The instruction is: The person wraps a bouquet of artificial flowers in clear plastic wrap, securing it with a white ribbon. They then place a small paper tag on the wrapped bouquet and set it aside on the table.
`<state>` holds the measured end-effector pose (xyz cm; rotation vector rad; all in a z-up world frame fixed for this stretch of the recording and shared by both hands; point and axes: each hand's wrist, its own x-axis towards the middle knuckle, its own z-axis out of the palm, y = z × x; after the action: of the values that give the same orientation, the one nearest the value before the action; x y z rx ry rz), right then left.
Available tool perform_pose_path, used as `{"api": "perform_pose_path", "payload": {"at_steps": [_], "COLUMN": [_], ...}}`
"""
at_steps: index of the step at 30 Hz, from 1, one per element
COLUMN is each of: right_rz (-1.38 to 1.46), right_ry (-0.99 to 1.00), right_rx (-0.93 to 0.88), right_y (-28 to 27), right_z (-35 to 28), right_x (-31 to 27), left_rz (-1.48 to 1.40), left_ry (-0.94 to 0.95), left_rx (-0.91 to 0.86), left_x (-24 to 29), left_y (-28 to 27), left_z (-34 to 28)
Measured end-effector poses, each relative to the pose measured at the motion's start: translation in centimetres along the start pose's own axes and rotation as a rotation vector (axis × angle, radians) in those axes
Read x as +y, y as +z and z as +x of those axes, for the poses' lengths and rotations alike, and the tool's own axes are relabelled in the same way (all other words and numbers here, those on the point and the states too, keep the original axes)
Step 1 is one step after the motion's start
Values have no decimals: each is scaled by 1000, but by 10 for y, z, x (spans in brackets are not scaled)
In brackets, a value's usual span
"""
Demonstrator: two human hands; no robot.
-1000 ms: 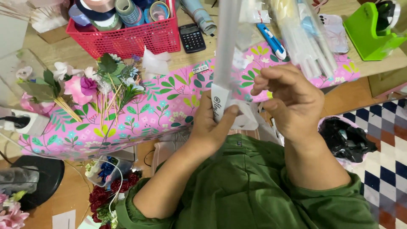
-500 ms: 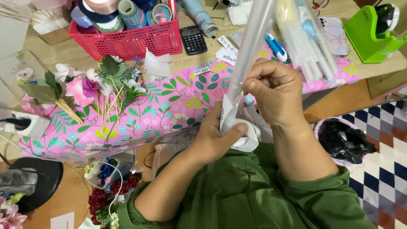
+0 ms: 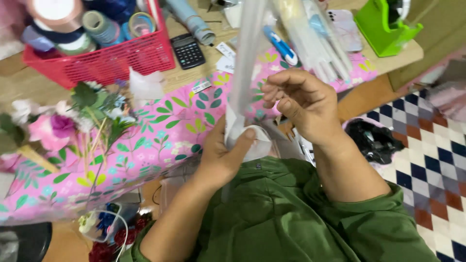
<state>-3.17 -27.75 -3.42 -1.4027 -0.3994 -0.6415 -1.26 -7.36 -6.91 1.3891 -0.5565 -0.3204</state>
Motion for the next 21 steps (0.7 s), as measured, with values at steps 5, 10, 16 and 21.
{"api": "perform_pose_path", "payload": {"at_steps": [5,10,16,21], "right_rz": [-411,-502,-1077,-1102], "right_ry": [65,277,696,1128], "right_rx": [1,474,596,461], "right_y": [-116,-278,-351,-314], "right_z": [18,48,76,105], "right_x": [-17,-3,0,-7], "left_rz": [256,251,278,220], "left_ry": [-119,-205,-203,-260], "left_rx": [101,33,-60,-70], "left_x": [4,-15,-28,-33], "left_y": [5,16,27,30], "left_z": [15,38,62,71]}}
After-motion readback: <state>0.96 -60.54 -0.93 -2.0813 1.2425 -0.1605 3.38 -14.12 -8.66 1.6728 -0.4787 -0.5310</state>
